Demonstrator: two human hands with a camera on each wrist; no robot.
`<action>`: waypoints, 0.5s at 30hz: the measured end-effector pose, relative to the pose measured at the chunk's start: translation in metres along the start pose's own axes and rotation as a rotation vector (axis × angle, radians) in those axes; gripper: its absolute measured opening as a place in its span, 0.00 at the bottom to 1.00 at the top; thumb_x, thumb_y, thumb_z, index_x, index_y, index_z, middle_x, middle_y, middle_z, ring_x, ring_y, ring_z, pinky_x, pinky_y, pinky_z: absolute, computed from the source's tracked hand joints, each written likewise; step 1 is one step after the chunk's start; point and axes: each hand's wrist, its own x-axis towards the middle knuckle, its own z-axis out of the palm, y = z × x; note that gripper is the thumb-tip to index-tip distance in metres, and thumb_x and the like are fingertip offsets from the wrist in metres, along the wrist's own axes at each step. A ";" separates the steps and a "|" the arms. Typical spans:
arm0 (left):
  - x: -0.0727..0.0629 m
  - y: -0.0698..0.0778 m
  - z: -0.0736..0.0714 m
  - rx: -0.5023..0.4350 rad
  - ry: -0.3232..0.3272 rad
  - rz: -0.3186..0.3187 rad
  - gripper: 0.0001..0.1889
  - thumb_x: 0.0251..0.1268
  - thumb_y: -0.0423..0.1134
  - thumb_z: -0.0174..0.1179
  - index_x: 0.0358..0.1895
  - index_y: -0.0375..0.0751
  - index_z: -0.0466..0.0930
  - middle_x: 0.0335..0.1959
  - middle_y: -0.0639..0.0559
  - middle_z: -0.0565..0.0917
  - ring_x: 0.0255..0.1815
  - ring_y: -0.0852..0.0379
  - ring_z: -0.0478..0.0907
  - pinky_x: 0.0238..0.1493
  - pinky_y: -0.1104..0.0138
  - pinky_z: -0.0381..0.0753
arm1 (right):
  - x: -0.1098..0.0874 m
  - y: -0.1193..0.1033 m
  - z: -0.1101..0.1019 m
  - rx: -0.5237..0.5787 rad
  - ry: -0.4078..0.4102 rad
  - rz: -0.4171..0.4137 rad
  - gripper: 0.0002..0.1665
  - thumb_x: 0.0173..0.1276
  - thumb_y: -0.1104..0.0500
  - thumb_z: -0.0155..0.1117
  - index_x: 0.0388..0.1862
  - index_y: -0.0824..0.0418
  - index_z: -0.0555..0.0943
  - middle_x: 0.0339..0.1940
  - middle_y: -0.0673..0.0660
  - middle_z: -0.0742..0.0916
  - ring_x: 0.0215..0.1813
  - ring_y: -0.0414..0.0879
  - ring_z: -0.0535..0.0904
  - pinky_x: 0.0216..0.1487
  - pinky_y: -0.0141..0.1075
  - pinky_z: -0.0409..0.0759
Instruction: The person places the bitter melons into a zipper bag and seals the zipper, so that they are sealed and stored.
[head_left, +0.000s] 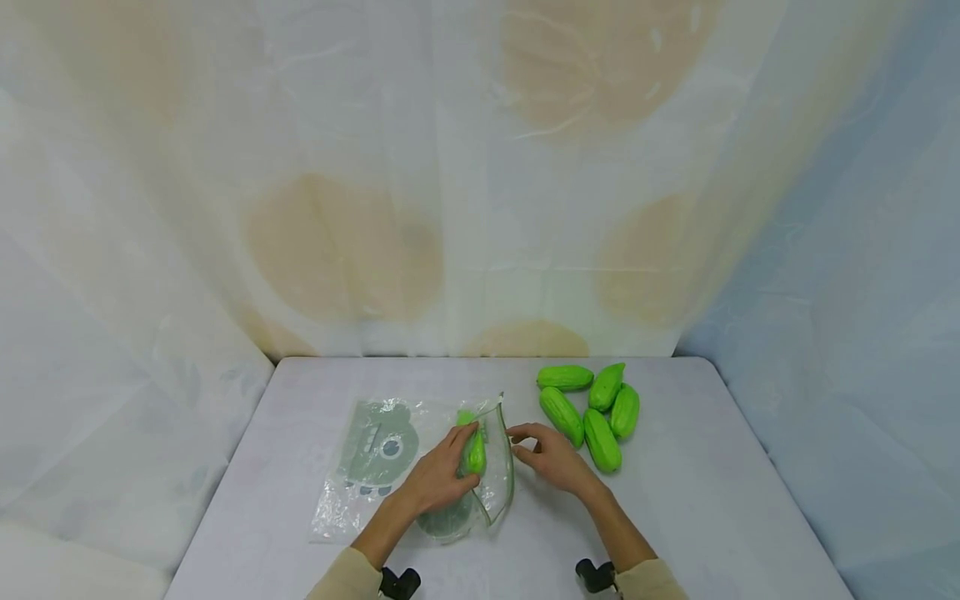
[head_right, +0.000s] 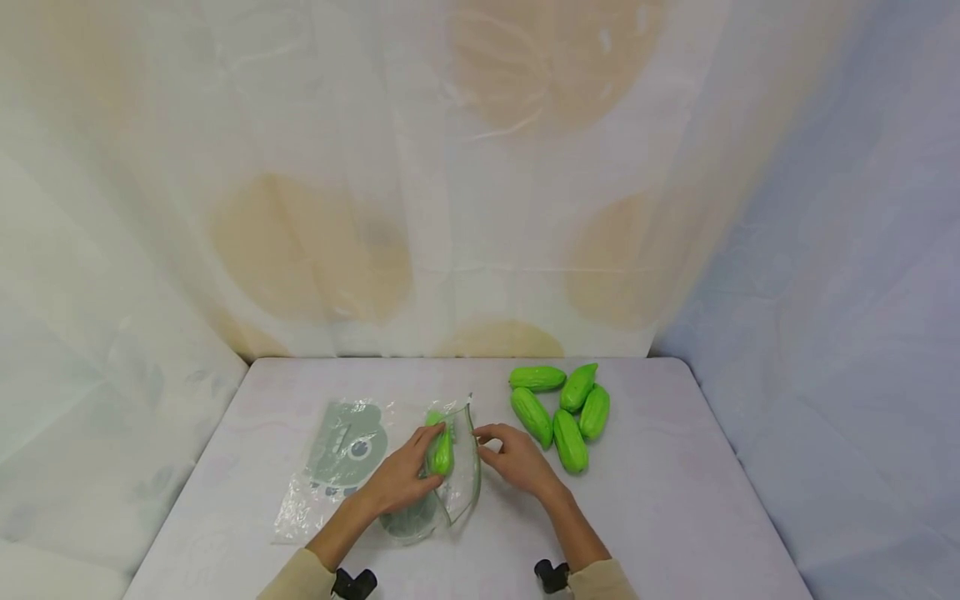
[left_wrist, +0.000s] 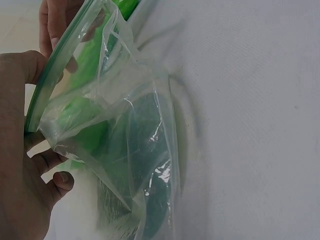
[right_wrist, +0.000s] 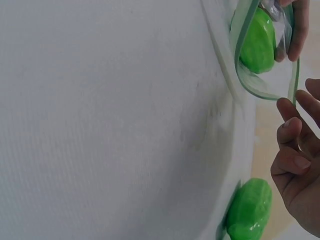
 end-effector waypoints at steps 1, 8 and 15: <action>0.000 0.000 0.000 0.004 0.002 0.001 0.43 0.59 0.50 0.59 0.79 0.47 0.55 0.72 0.52 0.67 0.61 0.54 0.75 0.53 0.56 0.79 | 0.000 0.001 -0.001 0.000 0.005 0.006 0.20 0.73 0.54 0.62 0.62 0.54 0.82 0.54 0.52 0.87 0.38 0.43 0.79 0.34 0.34 0.78; 0.000 0.001 -0.002 0.015 0.004 -0.008 0.43 0.59 0.51 0.59 0.79 0.48 0.56 0.72 0.53 0.67 0.57 0.56 0.76 0.49 0.58 0.80 | 0.000 0.003 -0.010 0.028 0.039 -0.005 0.20 0.72 0.57 0.64 0.61 0.58 0.82 0.54 0.59 0.87 0.37 0.44 0.78 0.34 0.34 0.78; 0.000 0.000 0.000 0.023 0.008 -0.001 0.44 0.58 0.51 0.59 0.79 0.47 0.56 0.72 0.53 0.67 0.56 0.55 0.76 0.46 0.59 0.80 | -0.005 0.005 -0.025 0.020 0.066 0.020 0.20 0.71 0.57 0.66 0.60 0.58 0.82 0.53 0.60 0.86 0.37 0.46 0.78 0.35 0.33 0.77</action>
